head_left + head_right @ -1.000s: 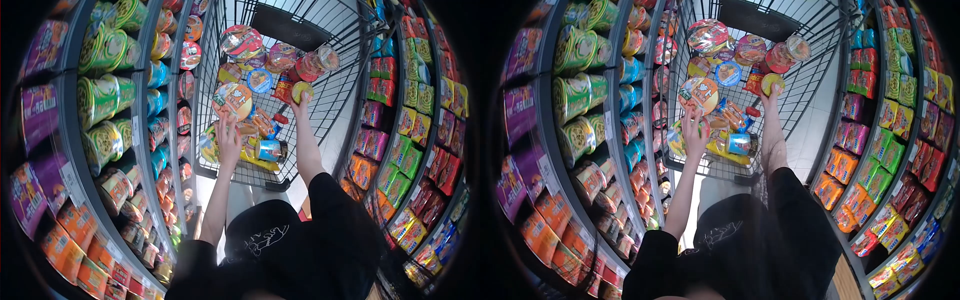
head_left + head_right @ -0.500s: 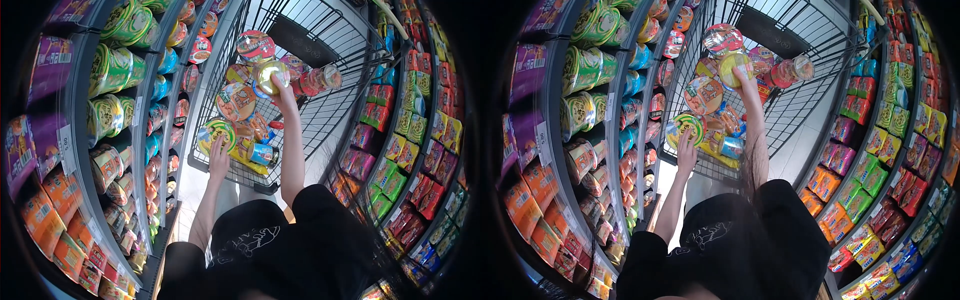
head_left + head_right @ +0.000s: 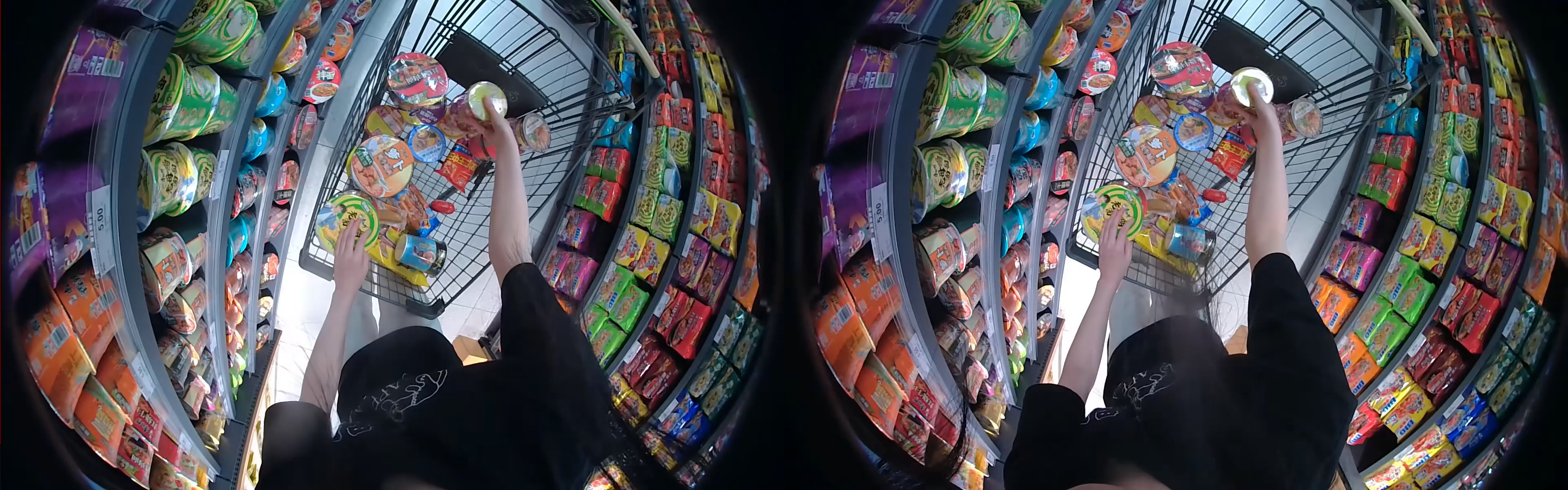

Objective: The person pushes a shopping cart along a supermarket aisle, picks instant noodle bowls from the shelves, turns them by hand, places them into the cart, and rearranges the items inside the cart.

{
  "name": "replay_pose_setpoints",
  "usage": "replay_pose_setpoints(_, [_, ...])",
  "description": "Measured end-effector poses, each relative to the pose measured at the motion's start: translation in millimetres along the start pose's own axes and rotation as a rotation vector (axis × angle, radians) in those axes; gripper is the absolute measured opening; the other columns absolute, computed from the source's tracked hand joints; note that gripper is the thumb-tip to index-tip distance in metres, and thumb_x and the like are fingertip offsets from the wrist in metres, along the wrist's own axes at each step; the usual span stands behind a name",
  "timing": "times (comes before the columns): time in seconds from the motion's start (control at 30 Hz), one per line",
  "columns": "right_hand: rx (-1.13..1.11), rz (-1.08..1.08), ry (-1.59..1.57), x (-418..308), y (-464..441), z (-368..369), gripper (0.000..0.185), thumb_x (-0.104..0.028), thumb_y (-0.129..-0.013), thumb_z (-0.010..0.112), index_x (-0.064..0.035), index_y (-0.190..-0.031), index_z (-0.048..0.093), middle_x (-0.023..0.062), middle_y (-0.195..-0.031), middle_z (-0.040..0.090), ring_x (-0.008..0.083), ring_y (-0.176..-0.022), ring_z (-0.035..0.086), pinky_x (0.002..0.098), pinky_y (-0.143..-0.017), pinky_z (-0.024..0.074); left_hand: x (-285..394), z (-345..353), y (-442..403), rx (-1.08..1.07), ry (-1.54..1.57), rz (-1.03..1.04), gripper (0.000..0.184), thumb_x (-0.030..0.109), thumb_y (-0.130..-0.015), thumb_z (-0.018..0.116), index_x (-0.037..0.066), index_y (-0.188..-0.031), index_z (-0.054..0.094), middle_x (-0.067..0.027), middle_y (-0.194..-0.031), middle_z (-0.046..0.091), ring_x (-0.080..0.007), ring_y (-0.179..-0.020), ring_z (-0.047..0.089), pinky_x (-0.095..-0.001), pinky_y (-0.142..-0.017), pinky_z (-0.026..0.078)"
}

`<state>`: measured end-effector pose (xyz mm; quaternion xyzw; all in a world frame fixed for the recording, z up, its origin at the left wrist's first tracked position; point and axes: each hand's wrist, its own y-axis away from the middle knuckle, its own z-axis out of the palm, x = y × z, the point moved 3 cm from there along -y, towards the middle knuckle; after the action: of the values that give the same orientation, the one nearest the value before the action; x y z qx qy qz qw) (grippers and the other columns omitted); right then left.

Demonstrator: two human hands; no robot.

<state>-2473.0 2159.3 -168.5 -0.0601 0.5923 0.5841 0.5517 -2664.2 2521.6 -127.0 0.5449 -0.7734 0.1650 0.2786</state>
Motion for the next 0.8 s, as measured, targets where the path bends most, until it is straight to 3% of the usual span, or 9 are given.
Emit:
replay_pose_setpoints(0.17, [0.047,0.279,-0.216,20.7,-12.5,-15.9,0.064,-0.046,-0.077,0.052,0.003,-0.114,0.035,0.0177,-0.106,0.048,0.0282,-0.09,0.054,0.0369,-0.073,0.0491,-0.9,-1.0,1.0,0.007,-0.009,0.018,0.038,-0.002,-0.067,0.045,0.004,-0.105,0.049,-0.0098,-0.123,0.037,-0.0263,-0.116,0.033,-0.0396,-0.096,0.027])
replay_pose_setpoints(0.23, [0.044,0.279,-0.354,35.0,7.2,-18.2,0.087,-0.055,-0.066,0.059,0.0022,-0.12,0.023,0.0212,-0.115,0.04,0.0332,-0.106,0.041,0.0433,-0.082,0.041,0.4,-2.3,-0.4,0.019,-0.009,0.025,0.039,-0.003,-0.065,0.045,0.003,-0.104,0.049,-0.0105,-0.122,0.038,-0.0262,-0.116,0.033,-0.0398,-0.095,0.028])
replay_pose_setpoints(0.27, [0.157,0.038,-0.091,47.5,16.1,-16.3,0.084,-0.059,-0.069,0.052,0.0038,-0.119,0.027,0.0216,-0.111,0.042,0.0303,-0.095,0.048,0.0397,-0.074,0.0449,-0.6,-2.8,-0.1,0.04,0.036,-0.007,0.035,-0.002,-0.067,0.046,0.003,-0.102,0.05,-0.01,-0.12,0.04,-0.0267,-0.114,0.035,-0.0393,-0.094,0.028])
replay_pose_setpoints(0.33, [0.242,-0.141,0.216,68.8,42.8,11.1,0.052,-0.037,-0.074,0.059,0.0023,-0.105,0.047,0.0151,-0.09,0.053,0.0198,-0.066,0.054,0.0268,-0.056,0.0478,-1.3,-2.3,-10.4,0.067,0.081,-0.034,0.031,-0.001,-0.069,0.046,0.004,-0.1,0.052,-0.0094,-0.118,0.042,-0.0272,-0.113,0.036,-0.0388,-0.093,0.029])
replay_pose_setpoints(0.37, [0.144,-0.334,0.529,88.2,29.5,15.2,0.033,-0.025,-0.074,0.06,0.0017,-0.094,0.056,0.0098,-0.081,0.058,0.0178,-0.064,0.056,0.0219,-0.053,0.0461,-0.4,-2.8,-18.0,0.096,0.104,-0.075,0.031,-0.001,-0.069,0.047,0.003,-0.099,0.052,-0.0099,-0.117,0.043,-0.0271,-0.112,0.036,-0.0384,-0.092,0.03])
replay_pose_setpoints(0.43, [0.117,-0.57,0.864,81.7,47.3,68.8,0.02,-0.013,-0.07,0.06,0.0046,-0.079,0.06,0.0153,-0.073,0.062,0.0191,-0.062,0.06,0.0275,-0.06,0.0455,3.2,-5.0,-39.4,0.135,0.123,-0.128,0.031,0.0,-0.069,0.048,0.003,-0.099,0.052,-0.0103,-0.115,0.044,-0.027,-0.112,0.037,-0.038,-0.091,0.03])
replay_pose_setpoints(0.53, [0.129,-0.465,1.25,100.8,6.8,99.5,0.033,-0.029,-0.065,0.065,0.0022,-0.076,0.061,0.0166,-0.074,0.061,0.0257,-0.068,0.06,0.0334,-0.061,0.0459,14.5,-6.0,-88.4,0.159,0.102,-0.097,0.035,0.004,-0.071,0.05,0.005,-0.106,0.049,-0.0122,-0.12,0.039,-0.0274,-0.115,0.033,-0.0407,-0.094,0.026])
replay_pose_setpoints(0.6, [0.219,-0.393,1.508,119.4,-30.2,104.8,0.046,-0.043,-0.058,0.068,-0.0004,-0.073,0.061,0.0166,-0.074,0.06,0.0295,-0.071,0.059,0.0379,-0.061,0.0461,19.1,1.1,-113.1,0.122,-0.181,-0.104,0.05,0.016,-0.073,0.054,0.009,-0.12,0.038,-0.0143,-0.128,0.028,-0.0269,-0.122,0.023,-0.0463,-0.097,0.018])
replay_pose_setpoints(0.8, [0.218,-0.402,1.485,123.1,-34.5,95.3,0.029,-0.031,-0.057,0.069,-0.0076,-0.074,0.064,0.0151,-0.075,0.061,0.0274,-0.071,0.059,0.0374,-0.062,0.0458,6.7,25.3,-113.7,0.017,-0.381,-0.146,0.069,0.034,-0.074,0.052,0.014,-0.131,0.019,-0.0131,-0.136,0.012,-0.0248,-0.127,0.011,-0.0511,-0.097,0.012])
